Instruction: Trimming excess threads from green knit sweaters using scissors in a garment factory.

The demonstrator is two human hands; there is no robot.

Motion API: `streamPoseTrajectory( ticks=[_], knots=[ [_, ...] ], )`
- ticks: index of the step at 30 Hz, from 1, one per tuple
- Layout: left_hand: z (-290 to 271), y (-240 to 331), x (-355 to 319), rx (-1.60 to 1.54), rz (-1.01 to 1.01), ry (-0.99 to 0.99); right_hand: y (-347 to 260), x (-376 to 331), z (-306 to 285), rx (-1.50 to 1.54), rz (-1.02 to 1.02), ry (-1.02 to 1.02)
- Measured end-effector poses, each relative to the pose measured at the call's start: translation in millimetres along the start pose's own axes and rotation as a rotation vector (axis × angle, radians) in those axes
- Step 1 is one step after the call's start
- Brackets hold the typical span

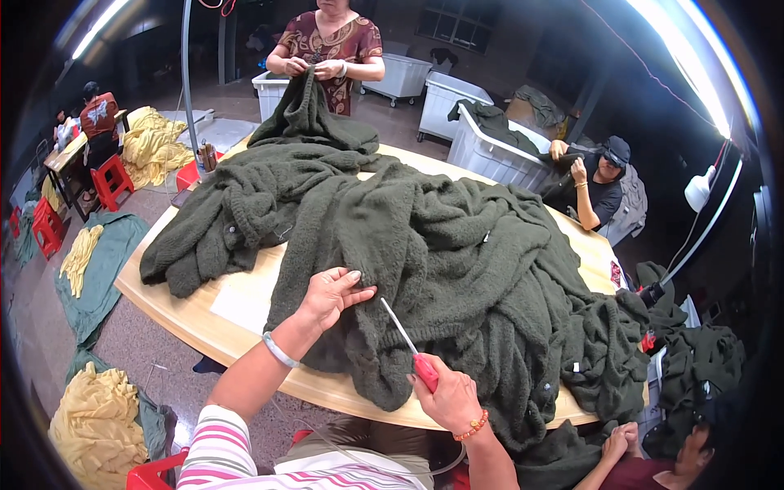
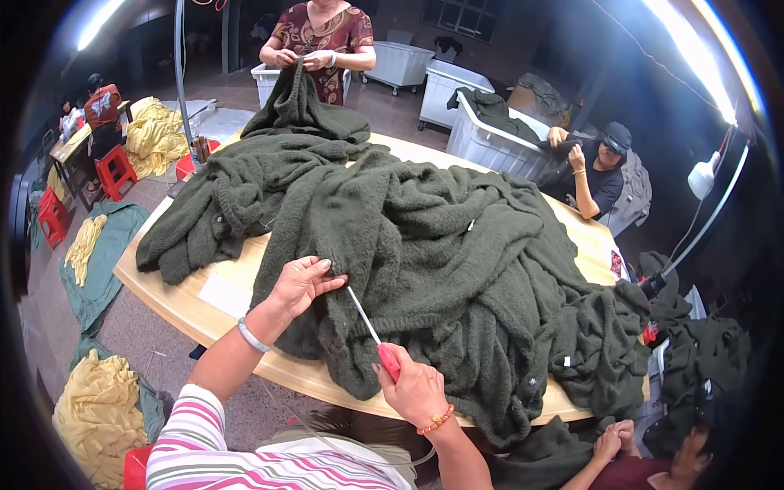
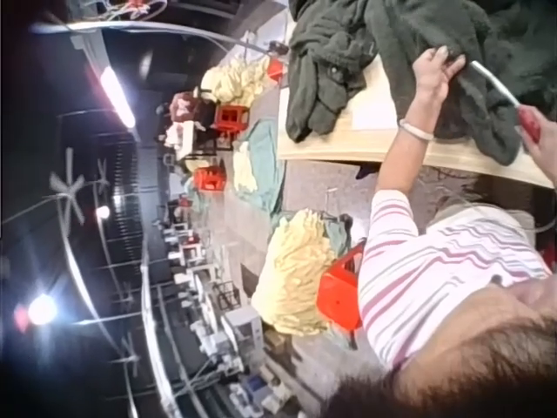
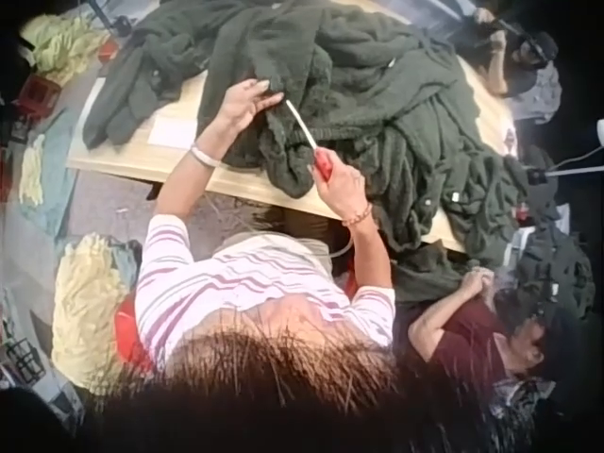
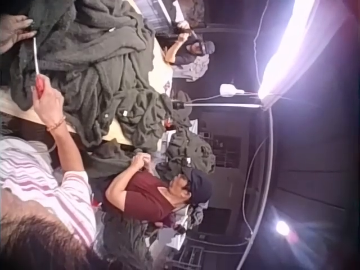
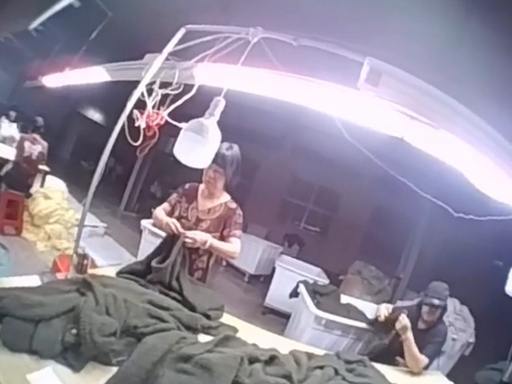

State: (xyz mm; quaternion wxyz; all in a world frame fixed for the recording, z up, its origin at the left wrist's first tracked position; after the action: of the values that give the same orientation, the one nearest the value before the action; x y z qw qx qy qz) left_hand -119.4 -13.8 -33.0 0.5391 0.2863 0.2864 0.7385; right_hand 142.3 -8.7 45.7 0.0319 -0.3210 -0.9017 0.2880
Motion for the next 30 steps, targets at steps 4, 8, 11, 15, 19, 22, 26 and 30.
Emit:
streamPoseTrajectory(
  ticks=[4, 8, 11, 15, 19, 22, 26, 30],
  knots=[
    [5, -2, -3, 0.018, -0.001, 0.019, 1, -1, -1, -0.011, 0.008, 0.001],
    [4, -1, -4, 0.013, 0.003, 0.023, -5, 5, 2, -0.037, 0.004, -0.019],
    [4, 1, -7, 0.011, -0.006, 0.038, -9, 9, 2, -0.056, 0.014, -0.032],
    [0, -1, -8, -0.006, -0.022, 0.041, -11, 10, 12, -0.069, -0.015, -0.119],
    [-2, 0, -9, -0.024, -0.044, 0.044, -8, 11, 10, -0.079, 0.005, -0.067],
    [-2, -1, -12, -0.001, -0.081, 0.055, -10, 9, 18, -0.066, -0.019, -0.159],
    [8, -3, -26, 0.055, -0.224, 0.090, -1, 6, 8, 0.003, -0.031, -0.026],
    [9, -19, -39, 0.115, -0.340, -0.001, 8, -3, 7, 0.044, -0.016, -0.040]
  ],
)
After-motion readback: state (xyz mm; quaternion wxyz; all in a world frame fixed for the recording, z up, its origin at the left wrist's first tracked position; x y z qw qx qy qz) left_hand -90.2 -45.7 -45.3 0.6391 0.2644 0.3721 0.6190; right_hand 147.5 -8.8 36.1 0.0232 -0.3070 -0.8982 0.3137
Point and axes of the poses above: each hand's wrist, its own x-axis towards the middle knuckle, its own z-axis out of the palm, y = z × x, the point moved 6 cm from there along x, towards the middle knuckle, and after that the axes turned 12 degrees about -y, right-handed, at the moved point
